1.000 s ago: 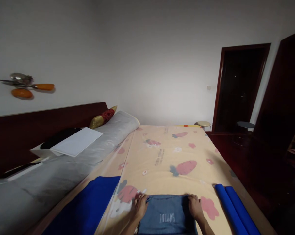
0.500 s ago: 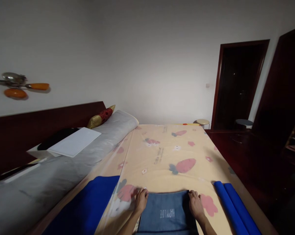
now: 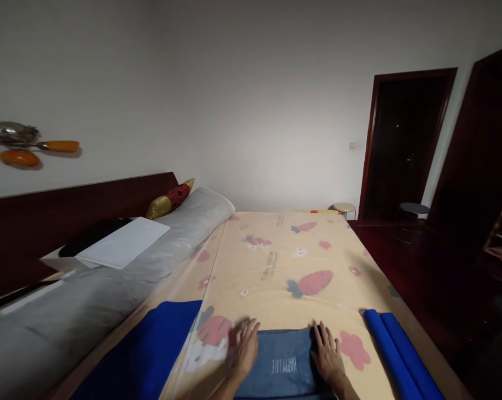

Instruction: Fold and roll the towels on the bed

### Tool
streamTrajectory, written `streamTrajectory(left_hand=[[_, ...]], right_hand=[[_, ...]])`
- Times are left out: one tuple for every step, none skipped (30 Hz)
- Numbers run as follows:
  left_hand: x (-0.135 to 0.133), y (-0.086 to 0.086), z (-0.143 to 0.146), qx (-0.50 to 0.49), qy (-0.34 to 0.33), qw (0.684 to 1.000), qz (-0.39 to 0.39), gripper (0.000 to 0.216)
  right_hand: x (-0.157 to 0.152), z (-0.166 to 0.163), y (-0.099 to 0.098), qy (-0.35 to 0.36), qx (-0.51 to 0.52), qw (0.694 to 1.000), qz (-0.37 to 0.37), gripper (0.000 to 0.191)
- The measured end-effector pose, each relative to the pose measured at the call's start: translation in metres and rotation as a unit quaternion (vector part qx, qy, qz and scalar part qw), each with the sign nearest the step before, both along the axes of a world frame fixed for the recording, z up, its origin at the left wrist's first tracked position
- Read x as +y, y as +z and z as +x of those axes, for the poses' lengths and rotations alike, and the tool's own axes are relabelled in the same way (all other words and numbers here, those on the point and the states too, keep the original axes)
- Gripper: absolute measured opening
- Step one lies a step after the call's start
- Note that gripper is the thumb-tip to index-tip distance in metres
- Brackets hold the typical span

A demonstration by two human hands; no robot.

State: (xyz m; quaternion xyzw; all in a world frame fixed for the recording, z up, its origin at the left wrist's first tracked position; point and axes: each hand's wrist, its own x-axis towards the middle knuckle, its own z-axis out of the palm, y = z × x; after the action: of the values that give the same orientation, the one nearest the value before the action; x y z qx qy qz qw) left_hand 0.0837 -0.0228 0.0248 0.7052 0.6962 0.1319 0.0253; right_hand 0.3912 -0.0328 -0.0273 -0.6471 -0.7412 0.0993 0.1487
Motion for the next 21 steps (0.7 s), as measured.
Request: streamTrajectory(left_hand=[[-0.004, -0.002, 0.008, -0.009, -0.067, 0.998, -0.011, 0.054], [-0.009, -0.005, 0.016, -0.022, -0.141, 0.989, -0.032, 0.057], [-0.012, -0.008, 0.024, -0.035, -0.212, 0.975, -0.062, 0.063], [-0.016, -0.011, 0.031, -0.044, -0.268, 0.957, -0.098, 0.072], [-0.018, -0.013, 0.035, -0.047, -0.303, 0.943, -0.132, 0.081], [-0.02, -0.015, 0.036, -0.042, -0.312, 0.935, -0.16, 0.087], [-0.022, -0.017, 0.033, -0.033, -0.307, 0.935, -0.176, 0.089], [-0.023, -0.018, 0.027, -0.023, -0.295, 0.938, -0.18, 0.086], [-0.025, -0.018, 0.017, -0.012, -0.28, 0.944, -0.173, 0.081], [-0.026, -0.019, 0.004, 0.001, -0.26, 0.952, -0.158, 0.075], [-0.028, -0.019, -0.01, 0.017, -0.238, 0.961, -0.139, 0.069], [-0.03, -0.019, -0.025, 0.035, -0.214, 0.969, -0.12, 0.064], [-0.032, -0.018, -0.039, 0.054, -0.191, 0.975, -0.1, 0.06], [-0.034, -0.018, -0.052, 0.071, -0.172, 0.979, -0.082, 0.057], [-0.036, -0.017, -0.061, 0.083, -0.158, 0.982, -0.065, 0.055], [-0.038, -0.015, -0.067, 0.088, -0.151, 0.983, -0.05, 0.054], [-0.039, -0.014, -0.068, 0.087, -0.15, 0.984, -0.04, 0.054], [-0.04, -0.012, -0.065, 0.079, -0.154, 0.984, -0.035, 0.055], [-0.041, -0.01, -0.059, 0.065, -0.163, 0.984, -0.038, 0.057], [-0.041, -0.008, -0.048, 0.048, -0.176, 0.982, -0.05, 0.06], [-0.04, -0.006, -0.036, 0.028, -0.193, 0.978, -0.071, 0.064]], right_hand=[[-0.001, -0.006, 0.003, 0.039, 0.016, 0.999, -0.002, 0.063], [-0.001, -0.013, 0.006, 0.089, 0.036, 0.995, -0.009, 0.065], [-0.001, -0.019, 0.009, 0.141, 0.054, 0.988, -0.023, 0.067], [-0.001, -0.025, 0.01, 0.187, 0.067, 0.979, -0.041, 0.07], [-0.001, -0.029, 0.011, 0.218, 0.072, 0.971, -0.061, 0.074], [-0.001, -0.031, 0.01, 0.235, 0.072, 0.966, -0.079, 0.078], [-0.001, -0.03, 0.008, 0.241, 0.068, 0.964, -0.091, 0.08], [-0.001, -0.026, 0.005, 0.236, 0.061, 0.965, -0.095, 0.08], [-0.001, -0.02, 0.001, 0.221, 0.053, 0.97, -0.09, 0.078], [-0.002, -0.011, -0.003, 0.197, 0.044, 0.976, -0.078, 0.074], [-0.004, 0.0, -0.007, 0.169, 0.035, 0.983, -0.061, 0.07], [-0.005, 0.011, -0.01, 0.142, 0.024, 0.989, -0.042, 0.066], [-0.007, 0.022, -0.013, 0.12, 0.015, 0.992, -0.025, 0.063], [-0.009, 0.031, -0.015, 0.105, 0.007, 0.994, -0.013, 0.06], [-0.011, 0.038, -0.015, 0.096, 0.002, 0.995, -0.007, 0.058], [-0.013, 0.042, -0.013, 0.093, -0.002, 0.996, -0.006, 0.056], [-0.015, 0.042, -0.01, 0.095, -0.002, 0.995, -0.007, 0.056], [-0.016, 0.04, -0.005, 0.106, 0.0, 0.994, -0.01, 0.057], [-0.017, 0.035, 0.0, 0.126, 0.007, 0.992, -0.014, 0.058], [-0.017, 0.027, 0.006, 0.153, 0.018, 0.988, -0.02, 0.059], [-0.017, 0.017, 0.011, 0.185, 0.031, 0.982, -0.028, 0.061]])
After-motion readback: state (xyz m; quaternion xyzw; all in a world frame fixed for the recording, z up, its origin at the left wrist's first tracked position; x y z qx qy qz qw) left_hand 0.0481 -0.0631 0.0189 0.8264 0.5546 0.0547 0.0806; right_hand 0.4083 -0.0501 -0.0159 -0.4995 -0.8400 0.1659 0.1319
